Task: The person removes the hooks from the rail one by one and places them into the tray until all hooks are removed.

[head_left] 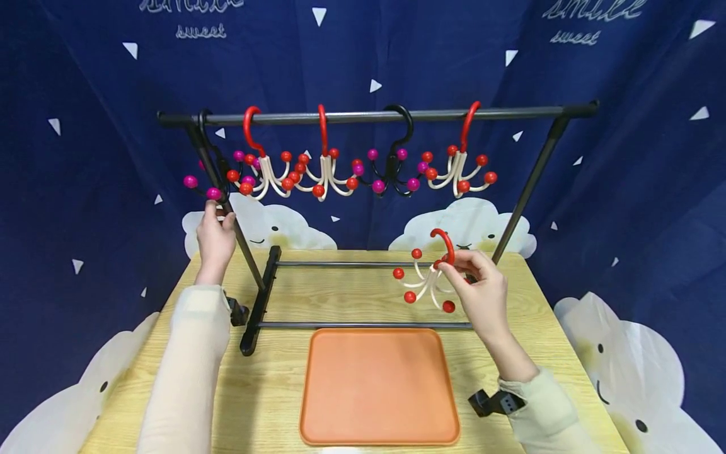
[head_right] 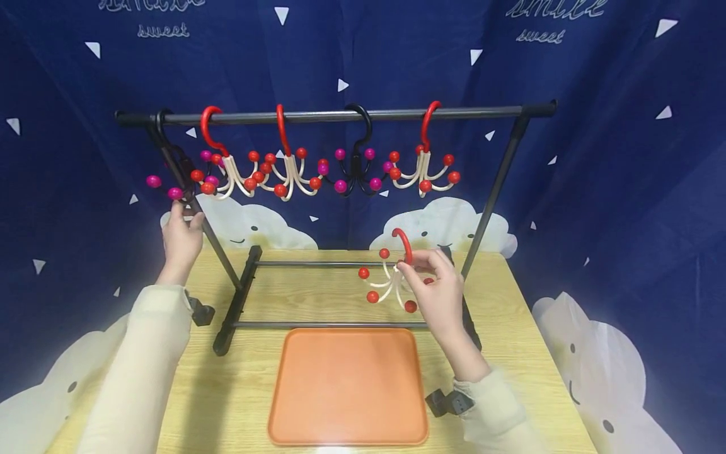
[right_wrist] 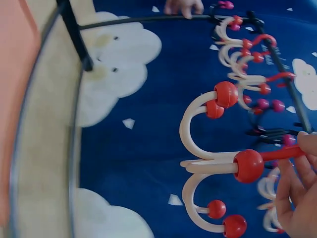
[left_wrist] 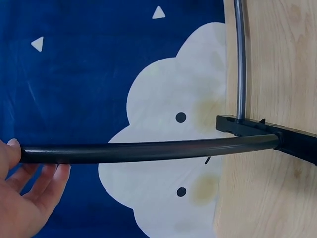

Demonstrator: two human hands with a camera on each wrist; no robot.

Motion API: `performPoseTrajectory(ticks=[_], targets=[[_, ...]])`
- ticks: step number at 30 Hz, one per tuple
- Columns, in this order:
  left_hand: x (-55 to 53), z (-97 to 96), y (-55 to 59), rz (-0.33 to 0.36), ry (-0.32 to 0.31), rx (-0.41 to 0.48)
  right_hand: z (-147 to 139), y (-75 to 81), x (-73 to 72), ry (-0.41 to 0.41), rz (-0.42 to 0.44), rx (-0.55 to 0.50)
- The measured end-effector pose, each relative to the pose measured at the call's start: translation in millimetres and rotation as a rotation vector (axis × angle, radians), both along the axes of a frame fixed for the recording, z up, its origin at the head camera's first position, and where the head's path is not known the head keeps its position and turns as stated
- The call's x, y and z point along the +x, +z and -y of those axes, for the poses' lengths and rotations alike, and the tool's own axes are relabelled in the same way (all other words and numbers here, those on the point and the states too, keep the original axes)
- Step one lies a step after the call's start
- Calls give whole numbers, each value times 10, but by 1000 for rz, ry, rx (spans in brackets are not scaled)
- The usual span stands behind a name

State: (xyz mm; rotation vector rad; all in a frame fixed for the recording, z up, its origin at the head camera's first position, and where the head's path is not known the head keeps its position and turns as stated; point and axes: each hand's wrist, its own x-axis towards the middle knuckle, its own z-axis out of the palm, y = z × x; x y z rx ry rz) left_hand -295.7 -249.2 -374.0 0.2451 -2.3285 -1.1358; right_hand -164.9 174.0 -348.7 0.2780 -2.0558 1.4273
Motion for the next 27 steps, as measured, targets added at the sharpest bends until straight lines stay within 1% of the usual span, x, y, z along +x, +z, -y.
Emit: performPoseTrajectory(ticks=[2, 4, 7, 11, 14, 16, 18, 21, 27], targets=[[-1, 7, 13, 0, -5, -11, 88, -50, 61, 22, 27, -1], [-2, 12, 24, 0, -12, -19, 168, -90, 117, 28, 44, 27], [-4, 15, 27, 2, -14, -23, 248, -192, 155, 34, 62, 66], [-8, 14, 18, 6, -8, -17, 282, -499, 100, 48, 96, 85], [-9, 6, 12, 9, -14, -18, 313, -748, 68, 78, 125, 92], [-7, 3, 9, 12, -19, -20, 359, -873, 76, 105, 148, 96], [1, 3, 10, 19, -19, -21, 411, -983, 91, 135, 187, 83], [13, 10, 14, 24, -15, -22, 491, -1127, 106, 152, 240, 66], [12, 8, 13, 23, -12, -32, 652, -1352, 138, 188, 263, 48]])
